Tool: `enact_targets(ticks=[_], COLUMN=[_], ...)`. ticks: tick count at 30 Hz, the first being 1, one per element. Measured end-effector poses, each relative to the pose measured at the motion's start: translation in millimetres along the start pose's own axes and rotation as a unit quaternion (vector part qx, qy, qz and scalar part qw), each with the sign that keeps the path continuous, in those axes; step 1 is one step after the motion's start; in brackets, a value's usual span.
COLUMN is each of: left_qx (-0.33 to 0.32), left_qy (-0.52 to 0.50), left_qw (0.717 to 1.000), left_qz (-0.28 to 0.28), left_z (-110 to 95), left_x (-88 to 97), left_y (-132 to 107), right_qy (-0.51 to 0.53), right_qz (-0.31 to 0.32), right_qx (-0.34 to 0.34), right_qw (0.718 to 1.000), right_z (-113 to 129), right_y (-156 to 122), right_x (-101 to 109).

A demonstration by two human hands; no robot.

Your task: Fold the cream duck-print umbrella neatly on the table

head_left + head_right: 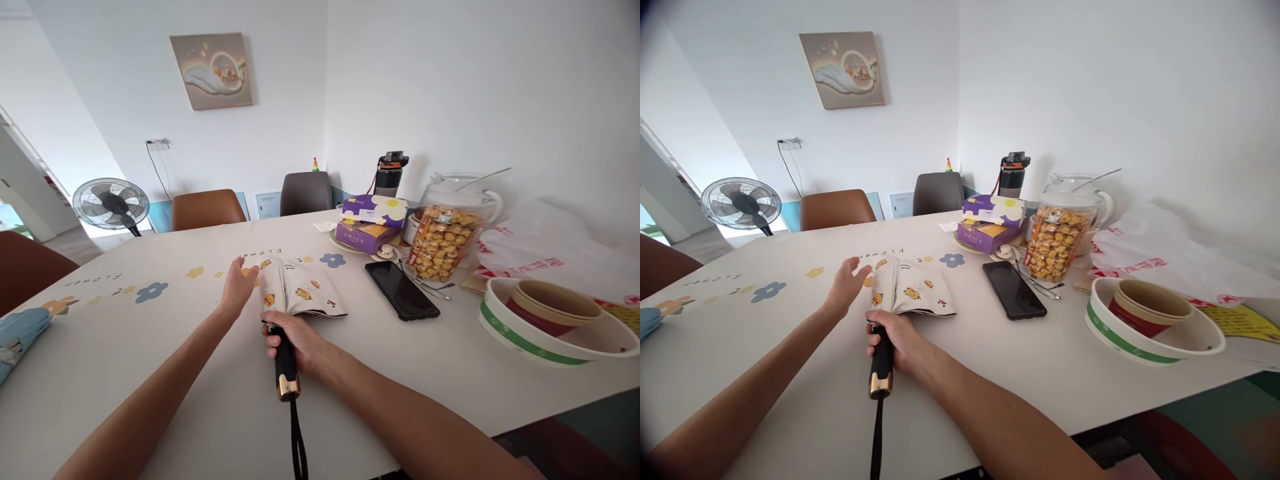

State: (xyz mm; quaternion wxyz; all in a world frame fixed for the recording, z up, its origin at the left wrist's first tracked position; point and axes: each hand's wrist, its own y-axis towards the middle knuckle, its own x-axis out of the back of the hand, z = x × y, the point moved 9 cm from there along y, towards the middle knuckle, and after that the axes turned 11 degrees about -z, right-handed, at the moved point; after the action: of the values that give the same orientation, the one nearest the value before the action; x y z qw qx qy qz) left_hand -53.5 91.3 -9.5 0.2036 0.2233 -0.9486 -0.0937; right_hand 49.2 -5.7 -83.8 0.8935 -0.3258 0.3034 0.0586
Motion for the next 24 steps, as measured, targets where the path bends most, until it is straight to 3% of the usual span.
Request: enact_targets(ticks=[3,7,11,14,17,20,22,24], left_qx=[-0.064,-0.173,-0.348,-0.415,-0.456,-0.495,-0.503,-0.483], left_qy=[0.014,0.018,0.074,0.191,0.305,0.311,0.280,0.232], left_qw=[0.997,0.968,0.864,0.787,0.719,0.717,0.748,0.801], left_qz=[0.030,0.182,0.356,0.415,0.427,0.380,0.331,0.266], left_z=[-30,-68,-92,-88,-78,-84,-93,-103], left_x=[-4.5,-47.7,-106.0,-141.6,-162.1,-163.0,-155.2,-141.3], left_y=[-15,-55,-96,-109,-116,-117,-114,-104], right_qy=[-0.009,-0.014,-0.025,-0.030,-0.025,-0.032,-0.039,-0.046], right_qz=[0.002,0.020,0.029,0.029,0.036,0.047,0.043,0.041], right_qx=[-0.005,0.015,0.042,0.034,0.029,0.030,0.032,0.034], right_qw=[1.000,1.000,0.998,0.999,0.999,0.998,0.998,0.998], right_z=[-2,1,6,3,1,0,2,4], right_y=[1,2,3,5,8,6,4,2], right_x=[0,-2,-3,-1,0,-3,-4,-6])
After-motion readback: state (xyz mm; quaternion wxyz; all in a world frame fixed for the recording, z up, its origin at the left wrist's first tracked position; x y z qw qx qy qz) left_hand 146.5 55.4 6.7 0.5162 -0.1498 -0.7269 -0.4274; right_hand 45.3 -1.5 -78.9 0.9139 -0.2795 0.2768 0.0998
